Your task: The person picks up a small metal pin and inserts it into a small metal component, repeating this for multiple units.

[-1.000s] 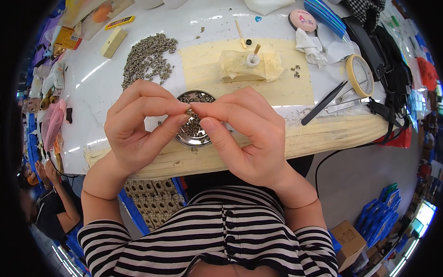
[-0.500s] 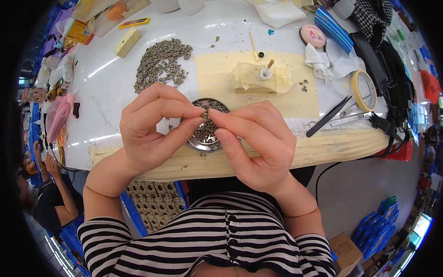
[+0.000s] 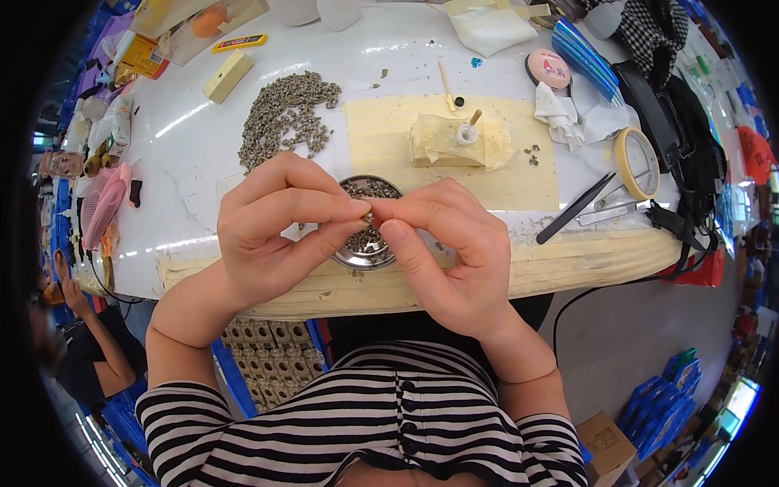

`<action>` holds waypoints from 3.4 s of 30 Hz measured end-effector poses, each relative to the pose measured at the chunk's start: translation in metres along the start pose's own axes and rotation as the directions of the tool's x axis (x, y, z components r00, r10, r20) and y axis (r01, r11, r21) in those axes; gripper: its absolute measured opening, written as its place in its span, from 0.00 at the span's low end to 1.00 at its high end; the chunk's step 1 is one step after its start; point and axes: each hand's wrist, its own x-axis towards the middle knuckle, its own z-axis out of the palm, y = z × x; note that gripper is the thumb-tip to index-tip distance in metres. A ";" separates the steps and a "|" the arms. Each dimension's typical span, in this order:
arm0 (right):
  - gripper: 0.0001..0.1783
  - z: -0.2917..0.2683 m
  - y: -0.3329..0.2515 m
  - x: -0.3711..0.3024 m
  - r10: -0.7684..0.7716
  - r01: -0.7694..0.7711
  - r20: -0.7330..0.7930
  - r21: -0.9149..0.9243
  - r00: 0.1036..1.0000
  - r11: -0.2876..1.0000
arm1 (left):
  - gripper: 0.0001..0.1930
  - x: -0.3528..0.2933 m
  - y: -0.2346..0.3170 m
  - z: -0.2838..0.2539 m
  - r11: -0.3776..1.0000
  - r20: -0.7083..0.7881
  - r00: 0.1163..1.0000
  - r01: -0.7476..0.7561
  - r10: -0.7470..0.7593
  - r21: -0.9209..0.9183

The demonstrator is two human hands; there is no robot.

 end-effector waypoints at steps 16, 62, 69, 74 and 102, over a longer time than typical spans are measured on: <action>0.15 0.001 -0.003 0.001 -0.267 0.252 -0.011 -0.297 0.964 0.921 | 0.10 0.001 -0.001 -0.002 0.999 -0.031 0.999 0.034 -0.033 0.022; 0.07 0.005 0.002 -0.002 -0.214 0.185 -0.101 -0.243 0.972 0.952 | 0.10 -0.001 -0.002 0.001 0.999 0.028 0.999 -0.016 0.015 0.029; 0.10 0.005 0.000 -0.003 -0.280 0.235 -0.110 -0.310 0.954 0.921 | 0.10 0.000 -0.002 0.001 0.999 -0.004 1.000 0.002 -0.002 0.048; 0.10 0.006 0.000 -0.002 -0.250 0.210 -0.097 -0.308 0.963 0.928 | 0.10 0.000 -0.001 0.001 0.999 -0.003 1.000 -0.009 0.009 0.045; 0.10 0.002 0.000 -0.002 -0.206 0.185 -0.058 -0.249 0.977 0.951 | 0.10 0.000 0.000 0.001 1.000 0.006 1.000 0.005 -0.005 0.023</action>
